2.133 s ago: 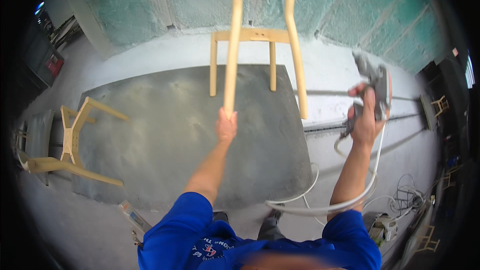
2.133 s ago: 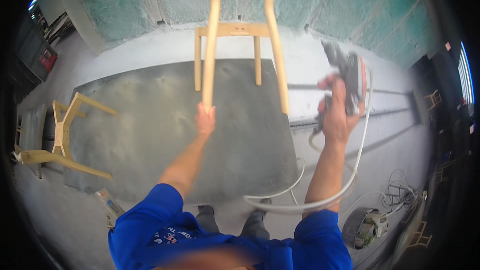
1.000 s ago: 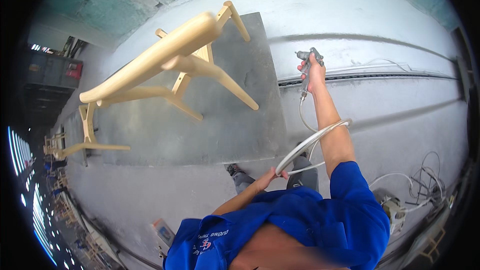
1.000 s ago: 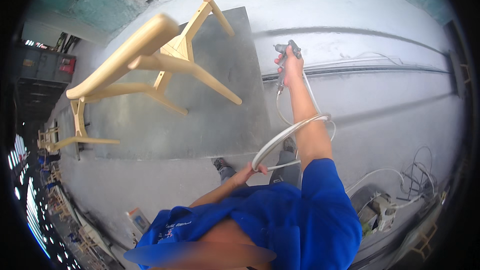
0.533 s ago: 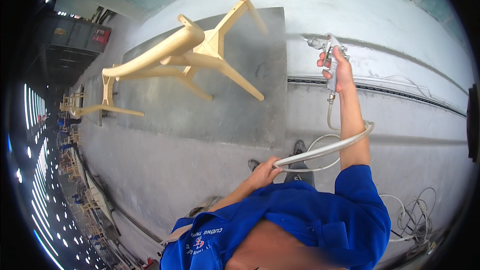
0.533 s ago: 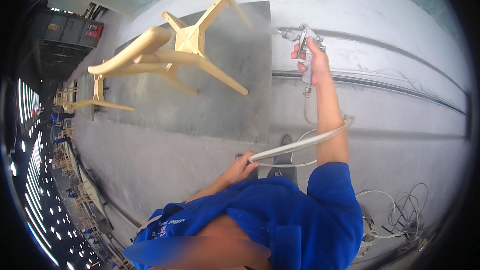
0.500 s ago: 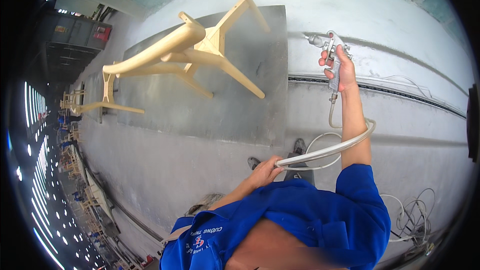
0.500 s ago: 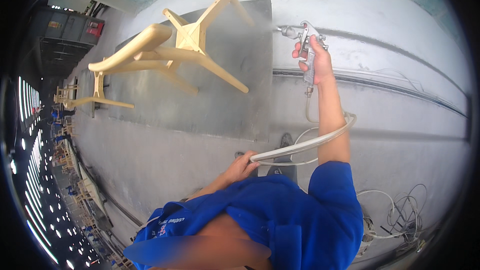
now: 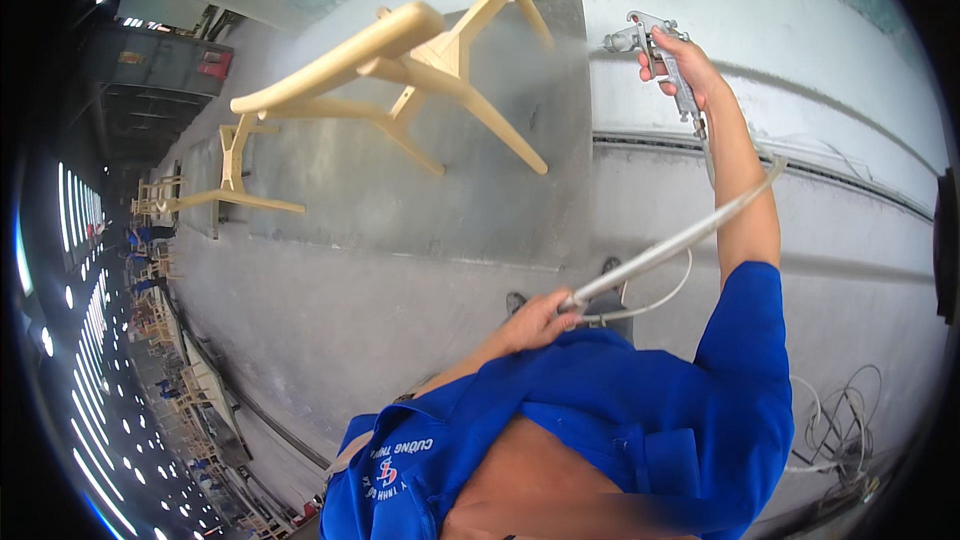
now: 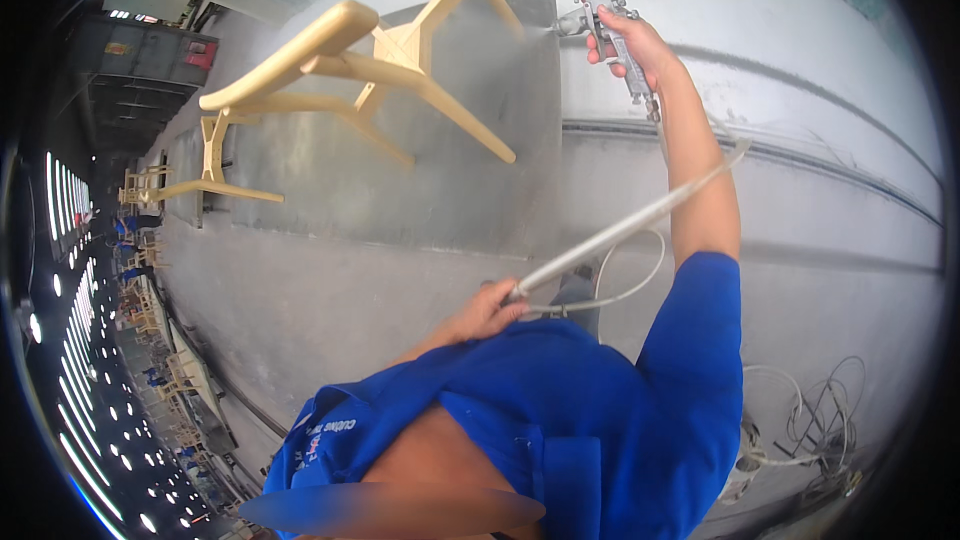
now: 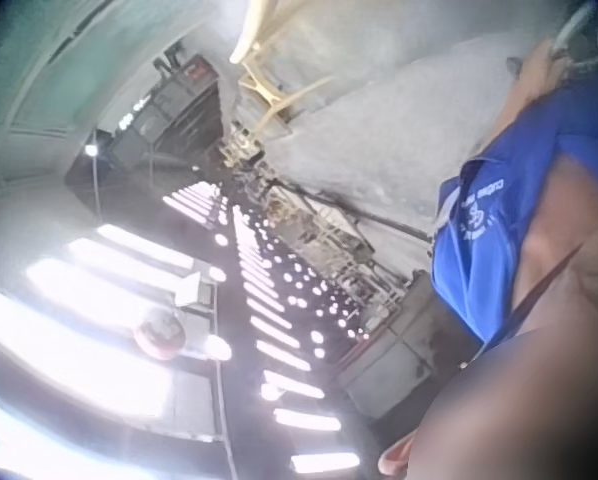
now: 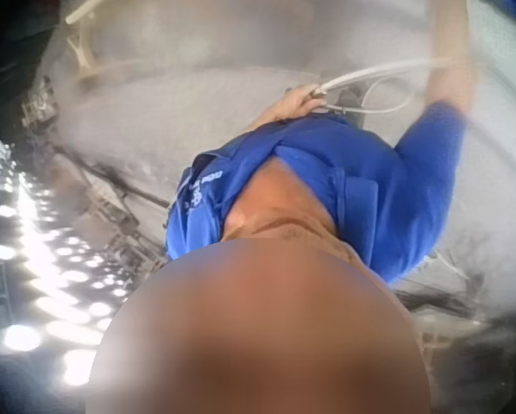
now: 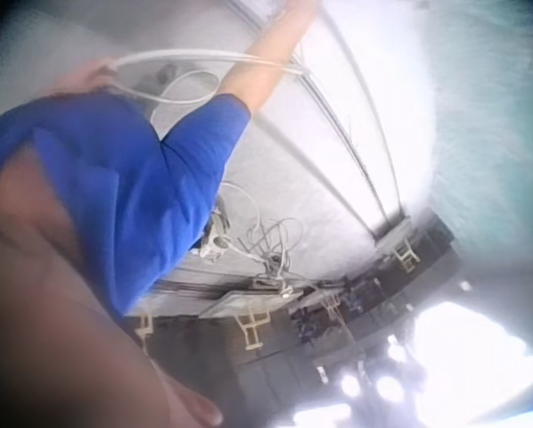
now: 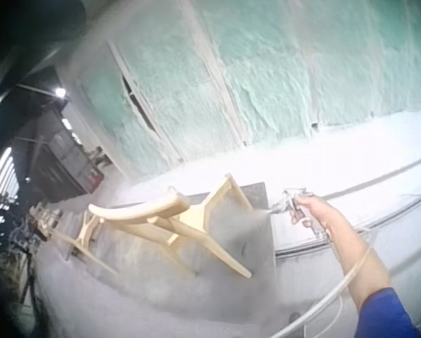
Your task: The person uses a spray gun to apply a light-colored finish to wooden chairs placed on metal platforms. They repeatedly reposition each chair to coat all sides, then move to the next chair and repeat the process.
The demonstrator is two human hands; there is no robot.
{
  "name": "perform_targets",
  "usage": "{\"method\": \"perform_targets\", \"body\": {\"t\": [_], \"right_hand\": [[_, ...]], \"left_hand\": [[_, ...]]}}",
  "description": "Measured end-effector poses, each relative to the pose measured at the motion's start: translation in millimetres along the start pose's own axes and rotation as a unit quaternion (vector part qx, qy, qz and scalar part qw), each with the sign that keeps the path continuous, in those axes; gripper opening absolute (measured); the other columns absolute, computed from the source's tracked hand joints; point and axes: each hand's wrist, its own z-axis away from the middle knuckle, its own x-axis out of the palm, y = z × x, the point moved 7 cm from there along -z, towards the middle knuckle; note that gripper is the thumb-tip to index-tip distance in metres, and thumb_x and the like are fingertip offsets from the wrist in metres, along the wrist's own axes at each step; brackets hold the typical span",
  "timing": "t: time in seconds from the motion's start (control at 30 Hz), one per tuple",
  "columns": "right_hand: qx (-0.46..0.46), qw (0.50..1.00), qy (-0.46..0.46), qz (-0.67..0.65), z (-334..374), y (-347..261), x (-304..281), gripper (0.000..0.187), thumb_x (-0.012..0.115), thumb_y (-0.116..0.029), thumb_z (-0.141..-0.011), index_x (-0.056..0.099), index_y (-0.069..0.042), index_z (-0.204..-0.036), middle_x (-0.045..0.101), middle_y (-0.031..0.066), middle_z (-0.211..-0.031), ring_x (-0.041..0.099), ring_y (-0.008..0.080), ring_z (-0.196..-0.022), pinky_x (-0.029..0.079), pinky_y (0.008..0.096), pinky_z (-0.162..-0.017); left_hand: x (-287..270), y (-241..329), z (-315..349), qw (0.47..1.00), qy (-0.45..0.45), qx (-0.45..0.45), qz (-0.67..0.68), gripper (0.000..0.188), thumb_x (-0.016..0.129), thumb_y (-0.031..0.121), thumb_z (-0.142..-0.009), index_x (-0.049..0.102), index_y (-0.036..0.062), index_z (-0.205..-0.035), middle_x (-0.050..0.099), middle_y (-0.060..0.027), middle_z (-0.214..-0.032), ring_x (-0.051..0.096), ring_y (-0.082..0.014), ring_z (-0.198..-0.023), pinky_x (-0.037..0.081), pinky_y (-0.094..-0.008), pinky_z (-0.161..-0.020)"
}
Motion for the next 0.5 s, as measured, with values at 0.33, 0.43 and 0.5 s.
{"method": "perform_targets", "body": {"t": [0.33,0.43,0.5], "right_hand": [[0.078,0.936,0.257,-0.229,167,228,7,0.042,0.045,-0.042,-0.109,0.054,-0.011,-0.137,0.063,0.0063,-0.089,0.064,0.0172,-0.075,0.037,0.022,-0.041],[-0.132,0.903,0.176,-0.37,232,213,80,0.047,0.044,-0.046,-0.109,0.045,-0.02,-0.148,0.062,0.0084,-0.09,0.062,0.0186,-0.074,0.038,0.0209,-0.04],[-0.233,0.856,0.15,-0.437,266,209,131,0.048,0.045,-0.047,-0.108,0.045,-0.021,-0.148,0.062,0.0095,-0.091,0.061,0.0188,-0.074,0.038,0.0207,-0.039]], "left_hand": [[-70,-67,59,0.99,-0.081,0.118,-0.009,0.021,0.069,0.021,-0.097,0.059,0.0065,-0.109,0.066,-0.0134,-0.091,0.065,-0.0305,-0.086,0.05,-0.0421,-0.076],[-85,-117,80,0.964,-0.186,0.152,-0.109,0.018,0.068,0.018,-0.096,0.06,0.0083,-0.109,0.067,-0.014,-0.098,0.065,-0.0346,-0.095,0.051,-0.0426,-0.082],[-98,-153,95,0.954,-0.218,0.154,-0.138,0.016,0.067,0.016,-0.095,0.061,0.0089,-0.108,0.066,-0.014,-0.101,0.064,-0.0355,-0.099,0.051,-0.0421,-0.085]]}}
